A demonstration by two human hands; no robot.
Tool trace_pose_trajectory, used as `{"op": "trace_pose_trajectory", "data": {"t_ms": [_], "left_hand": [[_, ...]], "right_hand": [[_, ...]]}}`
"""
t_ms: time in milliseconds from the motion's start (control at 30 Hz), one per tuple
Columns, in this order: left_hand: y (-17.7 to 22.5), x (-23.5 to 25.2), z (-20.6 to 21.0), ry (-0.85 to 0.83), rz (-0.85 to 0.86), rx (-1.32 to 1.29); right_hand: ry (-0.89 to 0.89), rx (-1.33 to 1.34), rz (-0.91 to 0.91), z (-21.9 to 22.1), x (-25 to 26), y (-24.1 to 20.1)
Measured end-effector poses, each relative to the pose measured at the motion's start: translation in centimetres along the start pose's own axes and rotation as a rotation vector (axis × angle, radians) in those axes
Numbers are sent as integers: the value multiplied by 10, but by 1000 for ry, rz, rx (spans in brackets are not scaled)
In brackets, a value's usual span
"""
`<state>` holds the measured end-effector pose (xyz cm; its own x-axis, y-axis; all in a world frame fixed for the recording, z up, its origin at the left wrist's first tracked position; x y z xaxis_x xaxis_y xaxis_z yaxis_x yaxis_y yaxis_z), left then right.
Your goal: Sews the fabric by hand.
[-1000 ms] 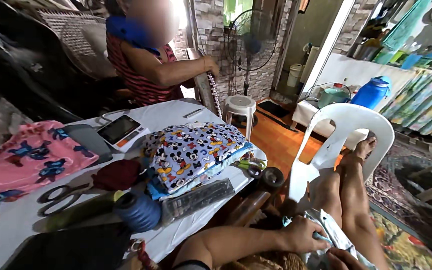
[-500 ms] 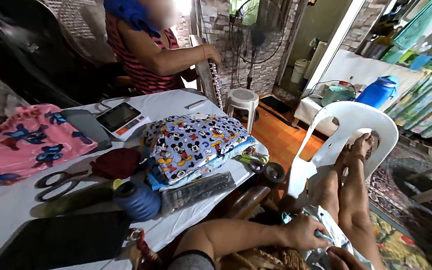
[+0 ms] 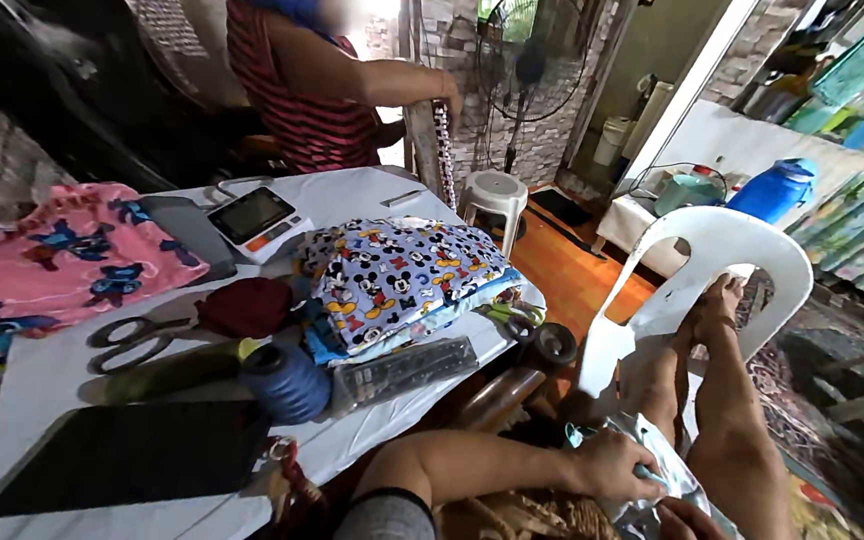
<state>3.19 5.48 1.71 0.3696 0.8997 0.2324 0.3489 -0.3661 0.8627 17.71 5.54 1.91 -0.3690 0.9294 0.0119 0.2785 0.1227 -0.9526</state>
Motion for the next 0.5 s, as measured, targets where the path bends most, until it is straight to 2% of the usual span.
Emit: {"op": "trace_pose_trajectory", "data": {"t_ms": [333, 500], "left_hand": [[3, 1, -1, -18, -8, 6], [3, 0, -1, -9, 10, 10]], "right_hand": [[15, 21, -49, -2, 3, 7], [-35, -16, -75, 0, 7, 6]]}}
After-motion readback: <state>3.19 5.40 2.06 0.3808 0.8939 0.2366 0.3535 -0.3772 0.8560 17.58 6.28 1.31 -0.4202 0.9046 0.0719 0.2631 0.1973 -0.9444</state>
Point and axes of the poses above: each hand's wrist, its own x-axis towards the middle knuckle, its own z-axis out of the palm, y = z × x, the point moved 6 cm from there along x, towards the middle knuckle, and after that the axes turned 1 degree about y, right-handed, at the moved point
